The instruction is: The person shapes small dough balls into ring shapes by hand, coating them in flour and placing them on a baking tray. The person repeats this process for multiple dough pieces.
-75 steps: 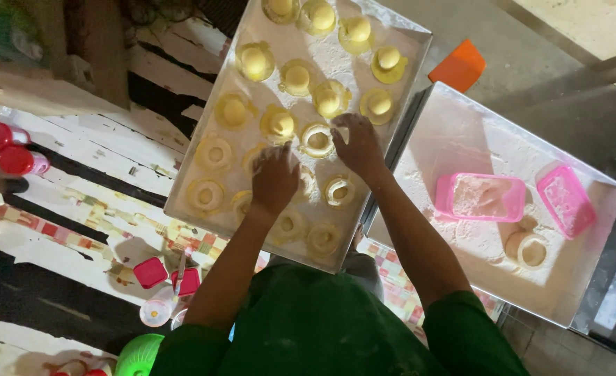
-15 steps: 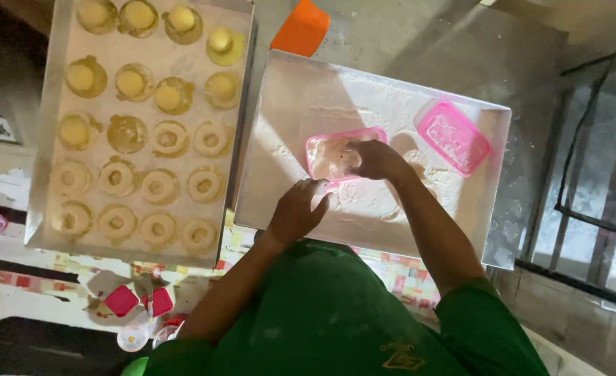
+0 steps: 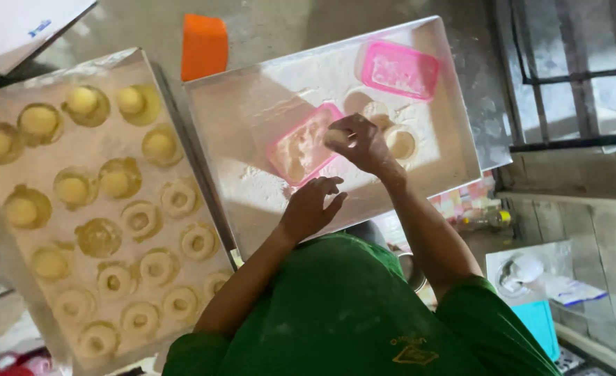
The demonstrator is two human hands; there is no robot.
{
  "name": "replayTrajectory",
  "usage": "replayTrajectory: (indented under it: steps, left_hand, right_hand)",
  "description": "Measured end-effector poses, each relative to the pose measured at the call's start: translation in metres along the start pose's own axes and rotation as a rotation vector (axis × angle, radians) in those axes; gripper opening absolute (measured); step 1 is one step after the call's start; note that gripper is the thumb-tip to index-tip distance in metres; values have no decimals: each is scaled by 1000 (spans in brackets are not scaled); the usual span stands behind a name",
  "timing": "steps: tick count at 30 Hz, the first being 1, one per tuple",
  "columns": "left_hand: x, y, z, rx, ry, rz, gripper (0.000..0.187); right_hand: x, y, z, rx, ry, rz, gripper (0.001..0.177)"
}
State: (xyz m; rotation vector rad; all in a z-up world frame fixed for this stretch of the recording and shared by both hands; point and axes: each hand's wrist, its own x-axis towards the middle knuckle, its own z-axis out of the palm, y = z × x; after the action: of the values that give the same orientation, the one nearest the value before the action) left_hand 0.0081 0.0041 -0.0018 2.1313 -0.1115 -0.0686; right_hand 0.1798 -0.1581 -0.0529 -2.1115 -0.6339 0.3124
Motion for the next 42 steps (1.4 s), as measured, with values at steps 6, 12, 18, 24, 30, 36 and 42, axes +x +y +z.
replayTrajectory:
  steps: [6, 12, 18, 24, 30, 36, 42]
  left_hand:
    - [10, -24, 22, 168, 234, 214, 32]
    - [32, -7, 13, 181, 221, 184, 36]
    - [60, -9, 35, 465, 330, 182, 32]
    - [54, 10, 56, 396, 234, 125, 45]
    - [53, -4, 84, 403, 18, -94, 63]
    - [60, -50, 122, 687, 220, 286, 42]
    - [51, 29, 46, 328, -94, 82, 41]
  right_hand:
    - [-52, 22, -93, -25, 254, 290, 41]
    - [-77, 56, -109, -216, 167, 73, 77]
    - [-79, 79, -84, -419, 282, -147, 86]
    - [-77, 25, -33, -249, 274, -378, 75]
    - [-68, 34, -70, -305, -171, -294, 94]
    - [-12, 78, -83, -532, -97, -189, 74]
    - [12, 111, -52, -701, -108, 25, 64]
